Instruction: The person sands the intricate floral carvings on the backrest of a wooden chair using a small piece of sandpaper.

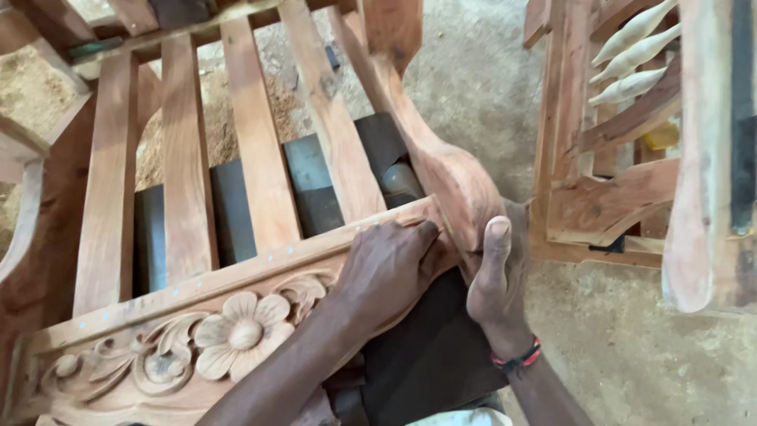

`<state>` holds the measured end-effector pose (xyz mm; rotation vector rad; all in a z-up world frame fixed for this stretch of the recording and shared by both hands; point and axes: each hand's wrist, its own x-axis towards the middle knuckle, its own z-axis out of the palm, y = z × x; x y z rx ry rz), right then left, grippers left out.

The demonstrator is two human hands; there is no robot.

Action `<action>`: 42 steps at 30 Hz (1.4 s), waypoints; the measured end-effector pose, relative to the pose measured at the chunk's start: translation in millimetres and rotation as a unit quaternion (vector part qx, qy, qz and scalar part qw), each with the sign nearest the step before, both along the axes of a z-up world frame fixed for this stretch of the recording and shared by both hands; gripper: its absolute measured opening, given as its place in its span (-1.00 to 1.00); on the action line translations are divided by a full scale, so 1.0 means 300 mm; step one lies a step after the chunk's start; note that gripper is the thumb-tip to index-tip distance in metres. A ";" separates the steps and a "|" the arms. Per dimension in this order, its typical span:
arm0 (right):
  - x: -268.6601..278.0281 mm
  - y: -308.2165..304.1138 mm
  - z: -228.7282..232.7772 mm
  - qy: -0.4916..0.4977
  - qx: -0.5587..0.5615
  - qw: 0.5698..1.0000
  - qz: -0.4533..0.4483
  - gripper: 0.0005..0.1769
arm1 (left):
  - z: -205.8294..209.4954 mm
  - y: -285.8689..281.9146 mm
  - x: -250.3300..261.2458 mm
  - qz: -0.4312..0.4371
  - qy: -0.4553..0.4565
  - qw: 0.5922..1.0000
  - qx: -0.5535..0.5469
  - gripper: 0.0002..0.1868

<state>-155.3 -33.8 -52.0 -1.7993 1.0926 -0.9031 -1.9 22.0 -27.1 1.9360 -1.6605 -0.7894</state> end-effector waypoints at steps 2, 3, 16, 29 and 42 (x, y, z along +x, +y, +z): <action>-0.006 0.008 -0.011 -0.002 0.024 1.000 -0.006 -0.29 | 0.006 0.030 -0.002 0.014 0.004 1.000 0.014 -0.82; -0.001 0.018 -0.012 -0.011 0.045 0.999 -0.015 -0.29 | 0.016 0.044 -0.005 0.019 0.007 1.000 0.020 -0.83; 0.020 0.003 0.025 -0.069 0.046 0.996 0.018 -0.22 | 0.089 0.089 0.078 0.017 0.000 0.994 0.108 -0.74; 0.014 0.004 0.006 -0.029 0.042 0.999 0.002 -0.21 | -0.001 0.104 -0.078 0.048 -0.012 0.998 -0.048 -0.79; 0.011 0.020 0.014 -0.049 0.054 0.997 0.004 -0.29 | -0.004 0.099 -0.047 -0.019 0.007 0.998 -0.058 -0.60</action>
